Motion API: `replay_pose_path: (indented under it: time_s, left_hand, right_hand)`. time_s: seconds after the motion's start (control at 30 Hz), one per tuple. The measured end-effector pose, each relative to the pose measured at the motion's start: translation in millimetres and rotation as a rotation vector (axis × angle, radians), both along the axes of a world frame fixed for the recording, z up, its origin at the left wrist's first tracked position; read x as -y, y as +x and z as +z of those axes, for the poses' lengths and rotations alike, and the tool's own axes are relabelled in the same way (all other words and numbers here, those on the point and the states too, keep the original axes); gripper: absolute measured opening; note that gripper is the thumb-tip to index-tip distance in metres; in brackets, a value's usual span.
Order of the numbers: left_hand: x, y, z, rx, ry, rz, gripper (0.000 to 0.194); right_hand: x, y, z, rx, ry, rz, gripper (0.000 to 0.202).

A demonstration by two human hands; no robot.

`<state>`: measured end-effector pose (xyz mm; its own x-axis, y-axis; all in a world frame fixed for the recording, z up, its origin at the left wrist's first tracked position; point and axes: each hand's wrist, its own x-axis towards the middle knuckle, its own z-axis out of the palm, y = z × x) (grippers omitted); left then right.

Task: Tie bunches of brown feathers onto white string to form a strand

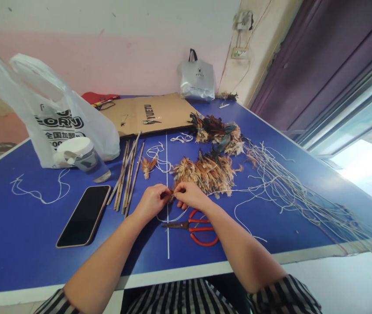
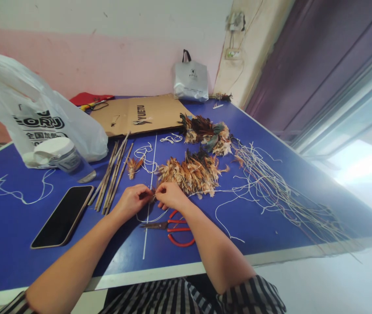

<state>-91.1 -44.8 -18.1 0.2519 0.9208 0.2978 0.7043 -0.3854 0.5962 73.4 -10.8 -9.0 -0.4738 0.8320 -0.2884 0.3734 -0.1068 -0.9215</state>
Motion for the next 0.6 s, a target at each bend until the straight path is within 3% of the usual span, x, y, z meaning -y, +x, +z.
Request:
replay_pose_path:
  time_s: [0.17,0.47,0.6]
  left_hand:
    - [-1,-1,-0.7,-0.012,-0.015,0.001,0.010]
    - [-1,-1,-1.3,-0.019,-0.003,-0.007,0.010]
    - [-1,-1,-1.6,-0.027,-0.008,-0.008,0.009]
  right_hand:
    - [-3,5,-0.8,-0.036,-0.063,0.057,0.010]
    - [-3,-1,-11.1,-0.057,0.037,0.018,0.027]
    - [-2,-2,-9.9,-0.037,0.036,0.017,0.018]
